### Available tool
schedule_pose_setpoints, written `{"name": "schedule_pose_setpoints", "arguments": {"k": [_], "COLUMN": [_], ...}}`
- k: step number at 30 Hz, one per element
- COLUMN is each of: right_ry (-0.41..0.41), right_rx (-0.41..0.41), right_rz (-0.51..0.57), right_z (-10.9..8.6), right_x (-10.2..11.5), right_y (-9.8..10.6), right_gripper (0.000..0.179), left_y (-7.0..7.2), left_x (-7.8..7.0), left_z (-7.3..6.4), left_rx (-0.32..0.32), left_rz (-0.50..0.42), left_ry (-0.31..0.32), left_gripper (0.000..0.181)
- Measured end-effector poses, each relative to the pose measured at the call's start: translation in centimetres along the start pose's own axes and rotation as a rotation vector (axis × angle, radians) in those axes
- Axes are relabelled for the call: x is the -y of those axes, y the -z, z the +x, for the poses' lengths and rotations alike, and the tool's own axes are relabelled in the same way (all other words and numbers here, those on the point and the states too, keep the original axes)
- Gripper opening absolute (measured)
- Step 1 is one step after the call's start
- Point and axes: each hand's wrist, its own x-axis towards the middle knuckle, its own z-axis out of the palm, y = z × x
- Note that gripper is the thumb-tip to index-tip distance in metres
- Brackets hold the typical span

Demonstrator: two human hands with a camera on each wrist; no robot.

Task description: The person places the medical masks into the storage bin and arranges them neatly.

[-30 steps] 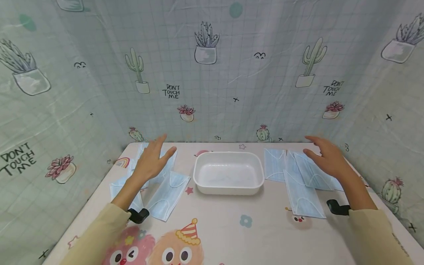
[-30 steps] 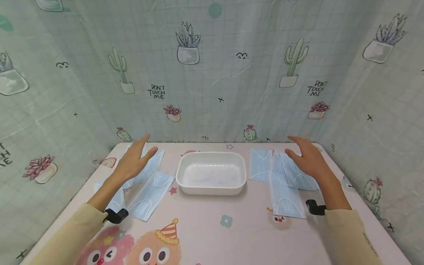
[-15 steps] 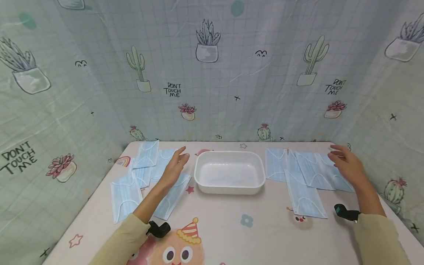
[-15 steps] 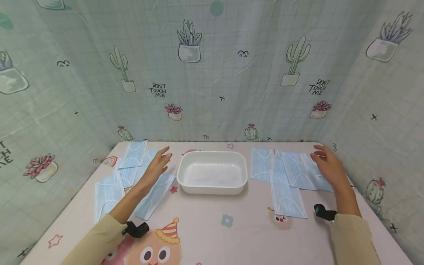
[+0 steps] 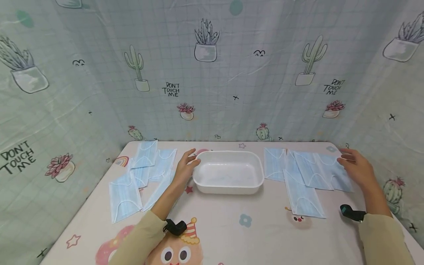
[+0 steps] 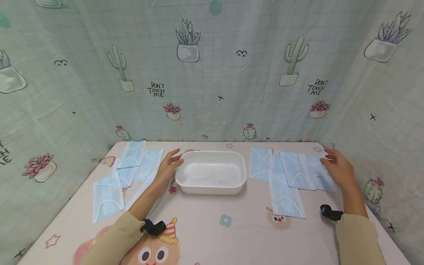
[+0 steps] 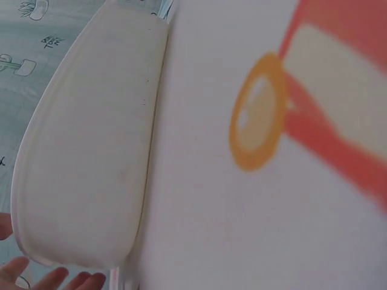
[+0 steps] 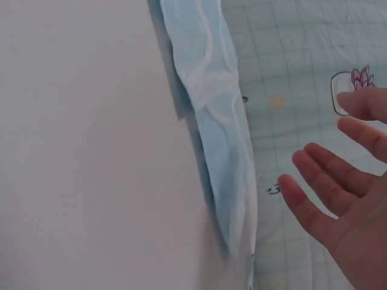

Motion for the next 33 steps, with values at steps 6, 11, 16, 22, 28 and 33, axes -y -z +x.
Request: {"name": "schedule_pose_setpoints", "arguments": {"k": [6, 11, 16, 22, 28, 33], "right_ry": [-0.032, -0.046, -0.020, -0.038, -0.072, -0.063], "right_rx": [-0.007, 0.015, 0.036, 0.034, 0.064, 0.074], "right_rz": [-0.007, -0.008, -0.041, -0.068, -0.105, -0.137], "right_z": [-0.1, 0.1, 0.2, 0.3, 0.4, 0.3], "right_x": [-1.0, -1.6, -2.5, -3.5, -3.8, -3.8], "right_y": [0.3, 0.4, 0.4, 0.1, -0.1, 0.0], "right_gripper": [0.065, 0.064, 0.060, 0.057, 0.059, 0.057], "left_y": [-0.9, -1.0, -1.0, -0.9, -0.7, -0.6], "left_x": [0.2, 0.6, 1.2, 1.7, 2.1, 2.3], "left_z": [0.7, 0.7, 0.7, 0.9, 0.8, 0.9], "left_rx": [-0.003, 0.016, 0.051, 0.096, 0.133, 0.129], "left_rz": [-0.004, 0.011, -0.010, -0.028, -0.020, -0.010], "left_ry": [-0.017, 0.019, 0.012, -0.013, -0.029, -0.031], "left_gripper": [0.053, 0.052, 0.053, 0.051, 0.051, 0.051]}}
